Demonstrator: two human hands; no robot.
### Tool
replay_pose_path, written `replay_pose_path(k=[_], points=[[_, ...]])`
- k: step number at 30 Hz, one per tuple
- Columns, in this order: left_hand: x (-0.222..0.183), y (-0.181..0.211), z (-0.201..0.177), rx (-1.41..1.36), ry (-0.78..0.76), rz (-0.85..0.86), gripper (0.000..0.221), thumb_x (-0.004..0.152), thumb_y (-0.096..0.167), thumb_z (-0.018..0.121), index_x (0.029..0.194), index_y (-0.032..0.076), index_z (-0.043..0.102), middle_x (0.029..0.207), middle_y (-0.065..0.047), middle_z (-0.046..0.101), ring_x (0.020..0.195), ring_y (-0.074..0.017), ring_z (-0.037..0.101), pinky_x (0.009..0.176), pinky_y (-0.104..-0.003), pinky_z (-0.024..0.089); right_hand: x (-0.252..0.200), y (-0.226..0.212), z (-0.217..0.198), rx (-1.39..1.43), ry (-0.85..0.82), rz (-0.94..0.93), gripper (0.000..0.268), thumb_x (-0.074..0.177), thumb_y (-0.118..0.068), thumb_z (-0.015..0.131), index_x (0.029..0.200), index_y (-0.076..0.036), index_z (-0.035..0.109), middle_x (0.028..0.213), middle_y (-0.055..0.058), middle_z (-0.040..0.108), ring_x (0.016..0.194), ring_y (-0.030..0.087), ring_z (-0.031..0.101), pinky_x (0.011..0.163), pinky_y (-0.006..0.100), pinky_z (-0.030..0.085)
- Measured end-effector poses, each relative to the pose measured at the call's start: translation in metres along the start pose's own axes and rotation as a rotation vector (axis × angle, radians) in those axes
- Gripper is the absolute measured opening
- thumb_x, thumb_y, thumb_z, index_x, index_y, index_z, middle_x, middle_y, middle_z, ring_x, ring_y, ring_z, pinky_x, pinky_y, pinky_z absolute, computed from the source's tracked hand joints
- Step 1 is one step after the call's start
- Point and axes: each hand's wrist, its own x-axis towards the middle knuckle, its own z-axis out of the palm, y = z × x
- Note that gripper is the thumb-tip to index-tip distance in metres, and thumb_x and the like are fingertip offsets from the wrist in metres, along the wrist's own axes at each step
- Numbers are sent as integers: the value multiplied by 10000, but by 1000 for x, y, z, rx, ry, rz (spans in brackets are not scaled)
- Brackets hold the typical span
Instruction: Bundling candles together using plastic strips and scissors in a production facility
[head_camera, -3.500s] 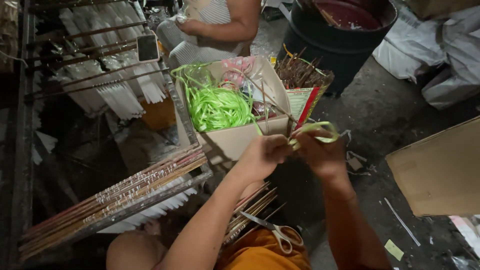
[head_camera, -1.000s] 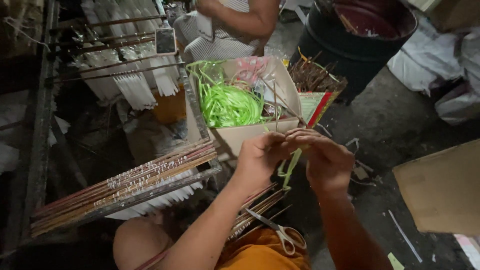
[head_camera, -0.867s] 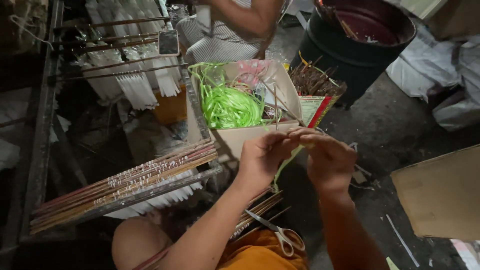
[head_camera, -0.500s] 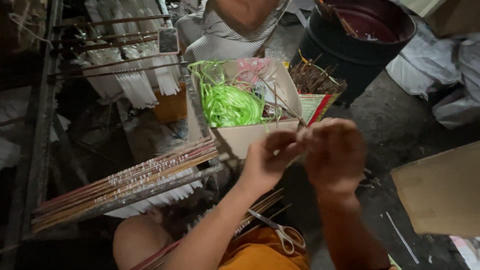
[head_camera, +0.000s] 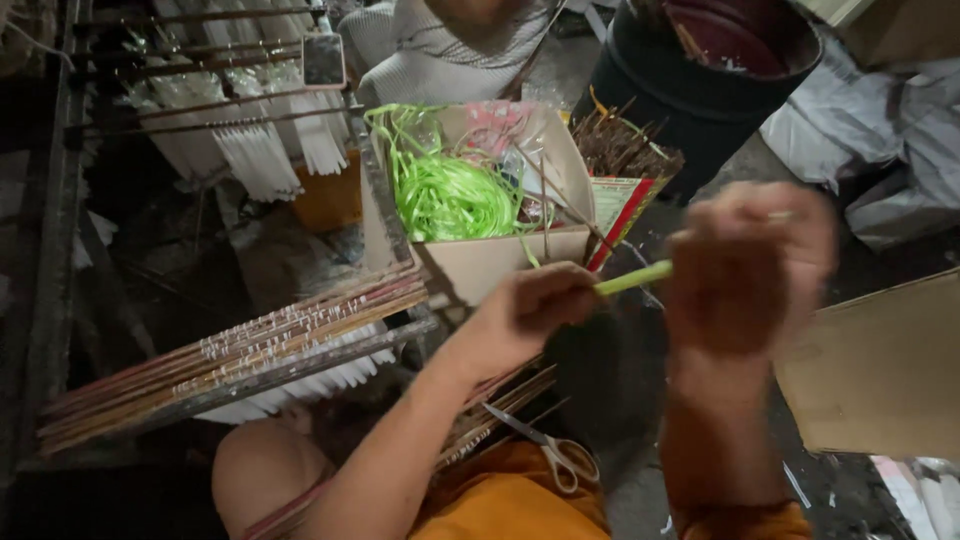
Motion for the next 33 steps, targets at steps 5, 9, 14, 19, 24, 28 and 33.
replay_pose_path(k=[5,9,14,19,24,28,33], points=[[-7,-54,-7,-18,-20,-114,148,1062,114,510,1048,57,646,841,-18,590,752,-130,499,697,-282,406,10,-24,-37,-123,-79,-107,142,1113,-118,569,1190,-236,589,858,-44,400,624,33,281,532,186,285],[-4,-67,-10,9,-15,-91,193,1070,174,531,976,56,651,743,6,512,700,-118,476,679,-275,390,5,-41,-47,-251,-24,-106,157,1179,-115,493,1188,-269,524,874,-80,300,624,-12,208,537,141,204],[-3,-44,2,15,87,-191,114,1005,85,619,918,50,684,823,-37,614,795,-142,526,709,-303,389,28,-11,-78,-313,278,-64,222,1083,15,650,1055,-202,686,820,-40,518,582,37,450,504,191,400],[3,-61,13,216,158,-173,194,962,157,635,785,80,620,707,-44,610,721,-114,529,680,-349,430,8,-1,-69,-1564,-45,-445,578,1020,20,706,1546,57,469,1544,291,467,1448,447,416,1211,566,318],[4,-33,14,184,179,-188,165,967,77,606,933,26,759,817,-238,760,878,-471,730,834,-520,556,-30,9,8,-1258,-651,-403,221,998,36,607,1013,-105,776,905,6,669,804,193,609,961,377,532],[-7,-67,17,125,219,-260,154,975,98,622,985,8,747,853,-214,770,953,-404,749,888,-513,552,-35,40,-40,-1451,-844,-549,137,975,-188,711,1053,-114,796,750,34,691,653,224,639,736,392,559],[-9,-62,15,-81,127,-233,213,940,208,762,1035,22,723,900,-103,729,998,-157,622,937,-436,529,-23,24,-39,-1456,-841,-549,152,950,-42,651,922,-137,766,754,35,656,716,247,662,777,399,514]])
